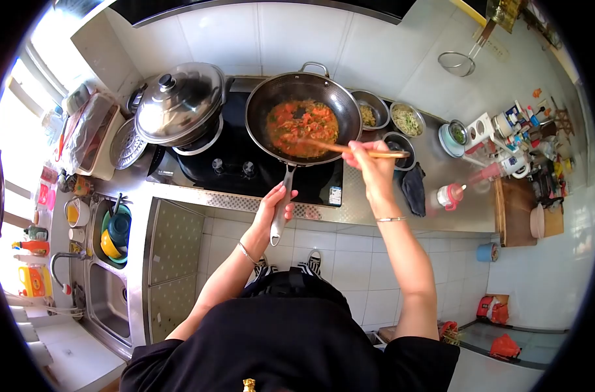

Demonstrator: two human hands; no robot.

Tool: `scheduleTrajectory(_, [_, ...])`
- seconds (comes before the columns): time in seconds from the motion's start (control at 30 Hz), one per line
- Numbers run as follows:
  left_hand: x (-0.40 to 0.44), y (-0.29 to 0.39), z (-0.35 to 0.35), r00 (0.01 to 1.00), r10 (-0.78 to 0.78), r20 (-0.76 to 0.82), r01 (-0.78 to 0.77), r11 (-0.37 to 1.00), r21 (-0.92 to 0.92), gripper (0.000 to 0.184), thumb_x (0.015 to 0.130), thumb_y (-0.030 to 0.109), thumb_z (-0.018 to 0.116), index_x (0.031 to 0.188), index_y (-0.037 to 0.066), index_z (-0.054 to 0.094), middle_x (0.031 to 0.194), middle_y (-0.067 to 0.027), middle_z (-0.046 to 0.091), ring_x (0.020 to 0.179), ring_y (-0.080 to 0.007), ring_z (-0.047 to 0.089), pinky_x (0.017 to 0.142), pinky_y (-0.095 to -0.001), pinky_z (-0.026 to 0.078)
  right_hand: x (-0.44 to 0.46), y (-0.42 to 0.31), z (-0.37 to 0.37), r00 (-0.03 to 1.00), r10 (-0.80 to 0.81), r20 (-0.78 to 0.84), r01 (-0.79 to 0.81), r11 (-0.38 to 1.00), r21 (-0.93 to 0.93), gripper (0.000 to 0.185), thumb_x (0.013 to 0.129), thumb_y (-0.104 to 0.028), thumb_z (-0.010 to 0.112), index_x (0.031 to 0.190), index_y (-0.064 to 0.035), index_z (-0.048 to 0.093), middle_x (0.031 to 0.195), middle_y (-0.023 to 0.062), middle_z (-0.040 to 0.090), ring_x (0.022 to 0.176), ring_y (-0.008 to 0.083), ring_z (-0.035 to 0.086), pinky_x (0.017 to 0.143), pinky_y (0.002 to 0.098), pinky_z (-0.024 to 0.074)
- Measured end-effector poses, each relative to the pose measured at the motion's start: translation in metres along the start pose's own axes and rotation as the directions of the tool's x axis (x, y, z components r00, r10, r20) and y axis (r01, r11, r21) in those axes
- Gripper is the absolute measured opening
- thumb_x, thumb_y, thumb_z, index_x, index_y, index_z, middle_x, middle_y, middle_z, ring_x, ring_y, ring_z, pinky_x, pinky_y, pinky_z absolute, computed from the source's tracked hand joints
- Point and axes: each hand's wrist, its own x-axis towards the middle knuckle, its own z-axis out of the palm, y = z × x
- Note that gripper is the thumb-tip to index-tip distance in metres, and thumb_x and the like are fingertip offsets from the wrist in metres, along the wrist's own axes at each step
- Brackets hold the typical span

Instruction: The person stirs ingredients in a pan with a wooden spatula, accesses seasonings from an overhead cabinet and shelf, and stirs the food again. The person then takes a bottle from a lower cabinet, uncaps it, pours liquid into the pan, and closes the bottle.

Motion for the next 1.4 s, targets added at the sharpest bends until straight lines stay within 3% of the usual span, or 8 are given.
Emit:
scheduleTrajectory(0.43, [-0.001, 0.001, -0.001, 1.000, 0.011, -0.012, -0.011, 1.000, 0.011, 0.047, 0.094, 0.019, 0.053, 0.136, 0.010, 0.033, 0.101, -0.0122, 0.060, 0.062, -0.0155, 0.052, 0.049, -0.0263, 0.046, 0.085, 0.048, 0.079, 0.992, -0.080, 0.097, 0.057, 0.974, 0.220, 0.022, 0.082, -0.011, 0.070, 0.087, -0.0029, 0.050, 0.086, 0.0121, 0.065, 0.066, 0.0167, 0.066, 0.057, 0.0235, 0.0535])
scheduleTrajectory(0.57, [-0.002, 0.002, 0.002, 1.000, 0.006, -0.028, -0.005, 1.000, 0.026, 0.047, 0.094, 0.018, 0.052, 0.136, 0.010, 0.033, 0.100, -0.0121, 0.060, 0.061, -0.0155, 0.052, 0.048, -0.0260, 0.045, 0.101, 0.070, 0.050, 0.981, -0.122, 0.149, 0.103, 0.986, 0.129, 0.014, 0.083, -0.005, 0.063, 0.089, -0.0026, 0.051, 0.090, 0.0136, 0.065, 0.067, 0.0163, 0.066, 0.057, 0.0249, 0.0540])
scheduleTrajectory(0.63, [-0.002, 0.002, -0.001, 1.000, 0.004, -0.021, -0.003, 1.000, 0.019, 0.047, 0.094, 0.018, 0.052, 0.136, 0.010, 0.033, 0.100, -0.0124, 0.060, 0.061, -0.0155, 0.052, 0.049, -0.0260, 0.045, 0.101, 0.047, 0.028, 0.989, -0.106, 0.105, 0.109, 0.994, -0.026, 0.013, 0.082, -0.004, 0.063, 0.087, -0.0011, 0.050, 0.091, 0.0154, 0.065, 0.065, 0.0178, 0.066, 0.057, 0.0256, 0.0541])
scheduleTrajectory(0.77, [0.000, 0.001, -0.002, 1.000, 0.018, -0.020, -0.017, 0.999, 0.032, 0.049, 0.094, 0.018, 0.052, 0.138, 0.011, 0.032, 0.100, -0.0135, 0.060, 0.061, -0.0155, 0.052, 0.049, -0.0259, 0.045, 0.121, 0.038, 0.029, 0.984, -0.176, 0.037, 0.173, 0.982, 0.070, 0.016, 0.082, -0.005, 0.065, 0.086, -0.0026, 0.050, 0.086, 0.0130, 0.064, 0.065, 0.0180, 0.066, 0.057, 0.0257, 0.0541])
scheduleTrajectory(0.83, [-0.001, 0.001, 0.000, 0.999, 0.038, -0.035, -0.036, 0.998, 0.057, 0.050, 0.094, 0.018, 0.052, 0.138, 0.010, 0.031, 0.101, -0.0137, 0.060, 0.061, -0.0154, 0.052, 0.049, -0.0259, 0.045, 0.136, 0.058, 0.037, 0.996, -0.077, -0.054, 0.086, 0.975, 0.206, 0.017, 0.082, -0.005, 0.065, 0.088, -0.0029, 0.050, 0.087, 0.0133, 0.064, 0.070, 0.0195, 0.067, 0.063, 0.0273, 0.0549])
scheduleTrajectory(1.0, [-0.003, 0.001, 0.001, 0.997, 0.062, -0.040, -0.058, 0.994, 0.097, 0.054, 0.093, 0.017, 0.052, 0.140, 0.008, 0.027, 0.101, -0.0142, 0.060, 0.062, -0.0158, 0.053, 0.049, -0.0266, 0.046, 0.111, 0.064, 0.013, 0.995, -0.078, -0.055, 0.083, 0.991, 0.104, 0.017, 0.080, -0.005, 0.068, 0.085, -0.0020, 0.052, 0.081, 0.0120, 0.064, 0.063, 0.0194, 0.066, 0.055, 0.0267, 0.0550])
scheduleTrajectory(1.27, [0.007, 0.018, 0.013, 0.983, 0.127, -0.130, -0.069, 0.923, 0.379, 0.056, 0.091, 0.019, 0.055, 0.140, 0.007, 0.030, 0.124, -0.0127, 0.050, 0.104, -0.0243, 0.056, 0.073, -0.0384, 0.055, 0.107, -0.053, -0.094, 0.995, -0.032, 0.092, 0.067, 0.912, -0.404, 0.013, 0.080, -0.012, 0.055, 0.087, -0.0022, 0.051, 0.091, 0.0164, 0.067, 0.061, 0.0168, 0.065, 0.055, 0.0261, 0.0526])
scheduleTrajectory(1.4, [0.015, 0.013, 0.010, 0.964, 0.215, -0.158, -0.091, 0.820, 0.565, 0.052, 0.091, 0.017, 0.055, 0.138, 0.007, 0.035, 0.129, -0.0124, 0.049, 0.110, -0.0229, 0.054, 0.086, -0.0369, 0.051, 0.122, -0.004, -0.064, 0.991, 0.115, 0.065, -0.101, 0.977, -0.188, 0.013, 0.080, -0.011, 0.055, 0.089, -0.0026, 0.051, 0.090, 0.0149, 0.067, 0.062, 0.0176, 0.065, 0.056, 0.0264, 0.0531])
